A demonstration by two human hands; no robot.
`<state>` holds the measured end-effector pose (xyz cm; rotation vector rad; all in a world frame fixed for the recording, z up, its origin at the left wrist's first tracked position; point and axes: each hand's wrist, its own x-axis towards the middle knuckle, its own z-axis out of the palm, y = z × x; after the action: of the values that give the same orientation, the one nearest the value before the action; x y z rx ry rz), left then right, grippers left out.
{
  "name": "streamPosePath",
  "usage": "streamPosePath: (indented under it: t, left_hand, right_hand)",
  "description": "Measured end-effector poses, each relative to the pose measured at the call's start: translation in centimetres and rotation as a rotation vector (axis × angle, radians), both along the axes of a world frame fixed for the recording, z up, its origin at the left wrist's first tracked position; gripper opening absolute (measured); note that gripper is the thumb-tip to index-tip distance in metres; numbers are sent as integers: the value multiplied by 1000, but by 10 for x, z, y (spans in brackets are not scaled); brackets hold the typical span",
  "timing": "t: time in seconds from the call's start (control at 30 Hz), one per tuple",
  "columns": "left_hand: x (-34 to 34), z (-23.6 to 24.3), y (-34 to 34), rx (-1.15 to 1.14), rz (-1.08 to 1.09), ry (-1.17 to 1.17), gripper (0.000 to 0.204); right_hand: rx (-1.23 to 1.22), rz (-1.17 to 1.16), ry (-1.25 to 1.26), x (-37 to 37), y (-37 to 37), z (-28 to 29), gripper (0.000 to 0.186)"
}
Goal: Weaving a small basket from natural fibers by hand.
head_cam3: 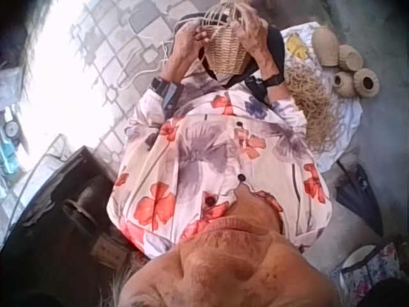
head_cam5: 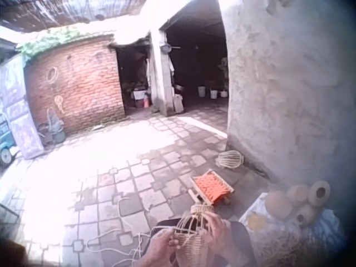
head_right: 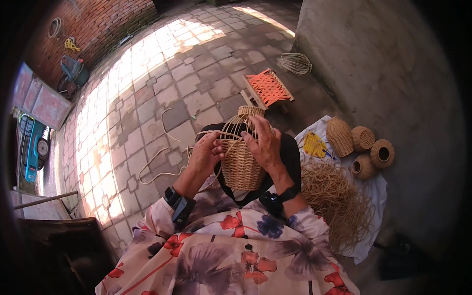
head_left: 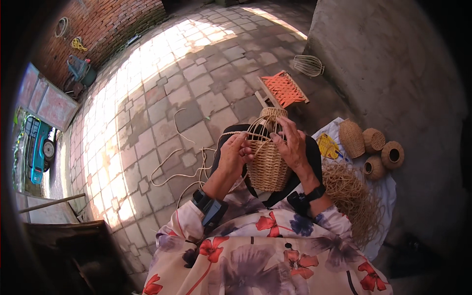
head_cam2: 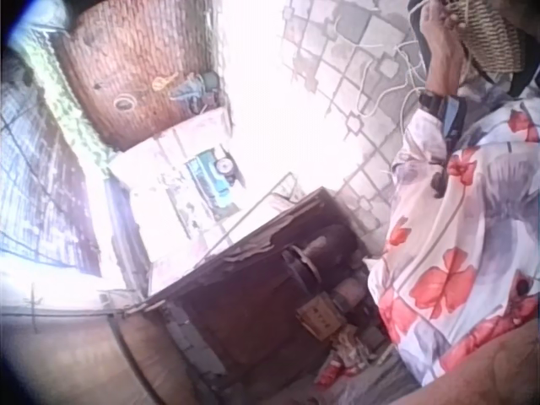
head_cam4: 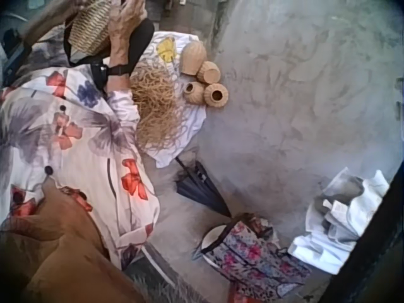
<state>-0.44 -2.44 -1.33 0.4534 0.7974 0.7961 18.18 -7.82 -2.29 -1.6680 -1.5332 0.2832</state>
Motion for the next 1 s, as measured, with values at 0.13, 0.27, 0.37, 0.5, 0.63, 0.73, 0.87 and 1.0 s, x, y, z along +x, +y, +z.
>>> streamPosePath:
  t: [0.13,0.27,0.37,0.5,0.63,0.73,0.87,1.0]
  left_hand:
    - [9,-3,30,483,-198,367,20]
    - [21,-3,37,1012,-103,893,36]
    - [23,12,29,952,-104,1035,38]
    - [31,26,24,965,-173,1249,35]
    - [35,5,36,909,-106,1164,30]
    - [36,2,43,900,-189,1071,28]
    - [39,16,37,1064,-283,1283,32]
    - [36,9,47,1094,-394,1161,36]
  right_hand:
    - [-9,2,13,-2,1,1,49]
    - [-37,9,84,-2,1,5,51]
    - [-33,-16,67,-2,1,4,51]
    - [-35,-17,86,-3,1,4,52]
    - [-53,-9,98,-4,3,5,52]
    - [-55,-20,87,-2,3,1,51]
    - [-35,-133,-58,-8,4,-1,48]
    - [-146,-192,-41,-21,6,8,46]
